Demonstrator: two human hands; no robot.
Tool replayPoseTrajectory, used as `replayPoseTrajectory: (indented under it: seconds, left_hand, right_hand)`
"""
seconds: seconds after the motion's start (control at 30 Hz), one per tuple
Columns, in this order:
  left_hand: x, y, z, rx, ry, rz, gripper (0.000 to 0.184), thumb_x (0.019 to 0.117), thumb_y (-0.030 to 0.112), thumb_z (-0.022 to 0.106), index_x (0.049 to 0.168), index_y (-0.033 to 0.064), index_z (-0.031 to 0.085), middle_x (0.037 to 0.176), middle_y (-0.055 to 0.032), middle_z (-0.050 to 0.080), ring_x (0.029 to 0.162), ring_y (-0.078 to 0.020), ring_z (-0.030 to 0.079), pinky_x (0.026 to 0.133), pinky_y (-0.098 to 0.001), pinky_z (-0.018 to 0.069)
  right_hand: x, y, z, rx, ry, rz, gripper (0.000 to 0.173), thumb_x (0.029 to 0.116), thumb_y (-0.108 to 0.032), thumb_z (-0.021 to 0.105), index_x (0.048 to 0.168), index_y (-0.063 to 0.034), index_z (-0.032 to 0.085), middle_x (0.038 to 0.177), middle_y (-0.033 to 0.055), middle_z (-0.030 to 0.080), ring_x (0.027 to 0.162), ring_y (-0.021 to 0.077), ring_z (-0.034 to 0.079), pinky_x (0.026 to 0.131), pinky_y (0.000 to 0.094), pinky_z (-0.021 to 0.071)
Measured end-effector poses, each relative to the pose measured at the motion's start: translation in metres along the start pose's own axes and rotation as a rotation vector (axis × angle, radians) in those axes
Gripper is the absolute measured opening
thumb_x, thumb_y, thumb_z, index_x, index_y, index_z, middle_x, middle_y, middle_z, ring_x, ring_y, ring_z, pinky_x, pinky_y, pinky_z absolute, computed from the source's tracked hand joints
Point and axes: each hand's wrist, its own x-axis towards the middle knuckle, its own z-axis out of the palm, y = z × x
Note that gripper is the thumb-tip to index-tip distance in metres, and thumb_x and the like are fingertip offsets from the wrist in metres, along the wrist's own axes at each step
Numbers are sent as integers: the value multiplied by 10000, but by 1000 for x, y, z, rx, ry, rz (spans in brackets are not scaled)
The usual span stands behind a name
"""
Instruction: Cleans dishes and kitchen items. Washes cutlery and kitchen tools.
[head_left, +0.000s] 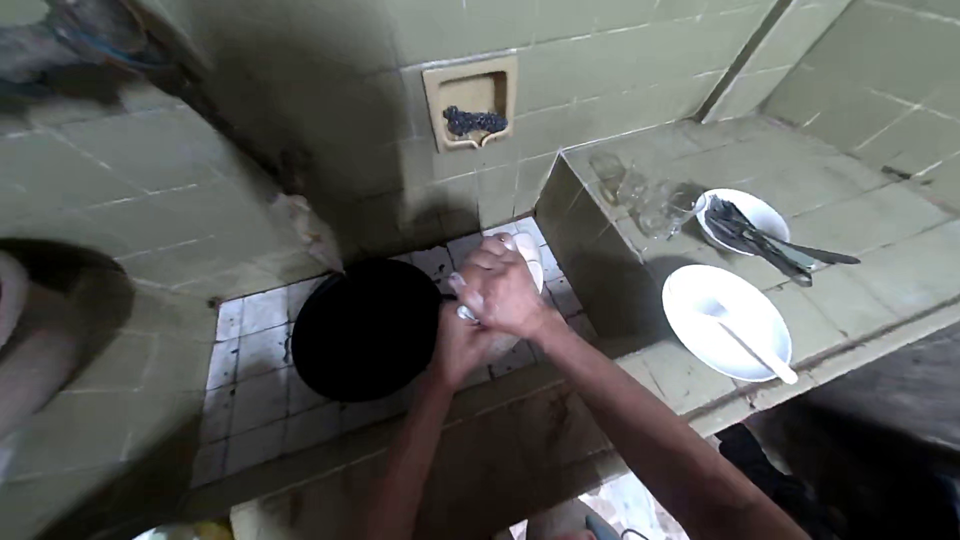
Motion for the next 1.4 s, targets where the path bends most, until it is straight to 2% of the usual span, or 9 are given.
replayPoseTrajectory:
  seconds: [0.2,0.37,0.53,0.67,1.0,1.1,1.2,1.3,1.4]
  left_hand:
    - [-7,10,16,-53,128,-132,114,773,6,753,881,26,724,740,16,709,647,-5,661,607,-205,580]
    - [-4,-1,18,8,102,-77,102,800,-13,735,889,-16,684,761,-8,681,694,7,635,670,-190,551]
    - [-11,1,19,-40,193,-88,153,757,4,753,906,-10,719,757,13,711,678,26,665,639,-169,581]
    - [4,-8,13,-43,190,-40,176,783,14,764,946,-21,708,789,4,715,713,19,669,685,-178,583]
    - [3,-16,5,223,186,59,154,792,40,690,888,-81,679,759,-111,690,707,-123,683,690,-306,582]
    - [-9,-8,14,90,238,101,167,734,53,729,873,-38,708,723,-3,692,661,36,651,632,-158,568]
    - [-19,-7,22,-29,348,130,162,714,68,764,830,-31,708,734,32,704,702,57,669,665,-151,587]
    - [-25,-15,13,-112,276,18,262,716,44,789,918,-63,662,818,15,727,776,11,704,732,-200,615]
    - [-6,-12,-1,-122,122,-116,220,745,68,775,942,9,698,803,15,742,732,-46,717,687,-260,630]
  right_hand:
    - [-30,41,-3,314,164,907,451,1113,-204,315,1236,109,616,1215,273,644,1163,326,619,1029,477,472]
    - [-29,-6,3,253,-6,275,423,1071,-250,414,1077,-10,762,1146,147,734,1192,301,640,1179,545,313]
    - [-35,34,8,553,109,892,483,1107,-227,288,1424,42,534,1452,195,561,1356,252,520,1145,425,395]
    - [-34,-18,-7,458,-118,615,666,1092,-406,268,1583,43,294,1710,149,165,1588,306,105,1281,520,72]
    - [-29,-26,14,399,-147,456,556,1077,-340,361,1471,20,516,1631,182,360,1556,366,222,1249,632,77]
    - [-16,17,16,574,50,891,478,1110,-183,283,1388,122,524,1459,272,526,1406,328,466,1198,474,312]
    - [-9,52,20,770,235,1379,554,1131,-388,252,1447,-4,496,1419,209,546,1286,267,537,1071,480,434]
    - [0,46,2,495,132,1102,460,1122,-232,338,1277,104,612,1217,275,651,1148,331,620,1002,499,466]
    - [10,24,-2,108,-92,383,329,1038,-177,512,989,45,751,1006,198,747,1036,344,707,983,511,520]
